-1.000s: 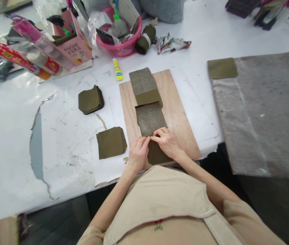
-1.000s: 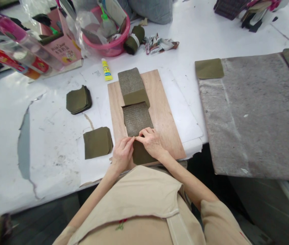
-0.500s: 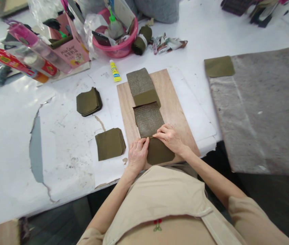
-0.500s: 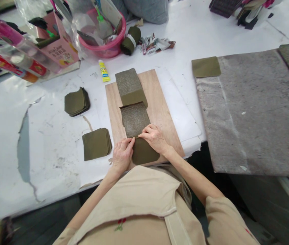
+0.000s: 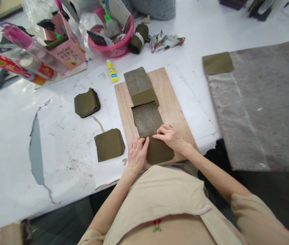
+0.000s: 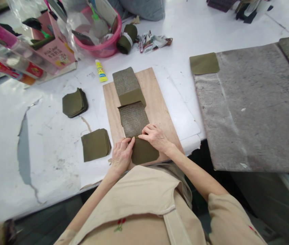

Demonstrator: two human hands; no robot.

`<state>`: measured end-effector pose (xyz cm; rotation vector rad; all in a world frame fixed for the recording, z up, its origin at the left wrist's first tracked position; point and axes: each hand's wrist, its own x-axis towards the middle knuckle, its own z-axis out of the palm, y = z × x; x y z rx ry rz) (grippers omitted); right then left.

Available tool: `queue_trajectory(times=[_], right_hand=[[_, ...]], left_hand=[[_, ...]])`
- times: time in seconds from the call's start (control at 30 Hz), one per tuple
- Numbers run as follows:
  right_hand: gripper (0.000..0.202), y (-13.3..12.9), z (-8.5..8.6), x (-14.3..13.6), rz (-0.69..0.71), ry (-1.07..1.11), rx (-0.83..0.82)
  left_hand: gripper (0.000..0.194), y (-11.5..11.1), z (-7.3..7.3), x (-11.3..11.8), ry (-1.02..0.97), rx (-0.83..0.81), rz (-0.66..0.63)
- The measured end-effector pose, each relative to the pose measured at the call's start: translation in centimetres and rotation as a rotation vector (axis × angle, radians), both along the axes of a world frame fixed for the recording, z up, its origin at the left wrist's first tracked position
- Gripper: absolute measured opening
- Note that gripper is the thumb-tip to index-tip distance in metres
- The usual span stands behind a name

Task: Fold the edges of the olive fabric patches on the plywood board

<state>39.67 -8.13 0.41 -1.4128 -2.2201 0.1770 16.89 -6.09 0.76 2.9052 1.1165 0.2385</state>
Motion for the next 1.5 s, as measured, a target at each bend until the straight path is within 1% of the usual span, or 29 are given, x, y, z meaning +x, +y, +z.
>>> queue_trajectory(times=[0.17,0.43,0.6,0.7,0.97,1.1,1.2,1.33,1.5], right_hand=[[0.021,0.1,-0.1,0.2,0.015,-0.038,0.004],[0.023,0.0,-0.4,1.9,0.033,0.001,0.008],[0.021,0.0,-0.7,2.5,0.012,-0.023,0.046],[0.020,-0.1,-0.7,2.8,0.009,-0.025,0.049],[0.024,-0.5,-0.5,2.5,0.004,-0.063,0.034],[0.024,-0.6,-0.6,2.7,-0.005,0.000,0.017],[0.024,-0.8,-0.6,3.3,-0.010,0.054,-0.008],[0.025,-1.0,-0.4,3.9,-0.029,0.060,-0.009],[0.025,-1.2,-0.4,4.0,-0.042,0.062,-0.004]], left_hand=[[0.045,0.1,0.3,0.5,0.069,-0.014,-0.058],[0.050,0.4,1.2,1.0,0.152,-0.022,-0.083],[0.051,0.7,1.3,1.4,0.134,-0.045,-0.103],[0.051,0.8,1.3,1.6,0.125,-0.051,-0.127],[0.053,0.9,2.1,2.4,0.239,-0.037,-0.158],[0.052,1.0,2.2,2.9,0.276,-0.020,-0.167],[0.052,1.0,2.2,3.2,0.253,-0.019,-0.185],[0.051,1.1,2.3,3.7,0.255,-0.017,-0.220],[0.053,1.2,2.7,4.2,0.276,-0.036,-0.235]])
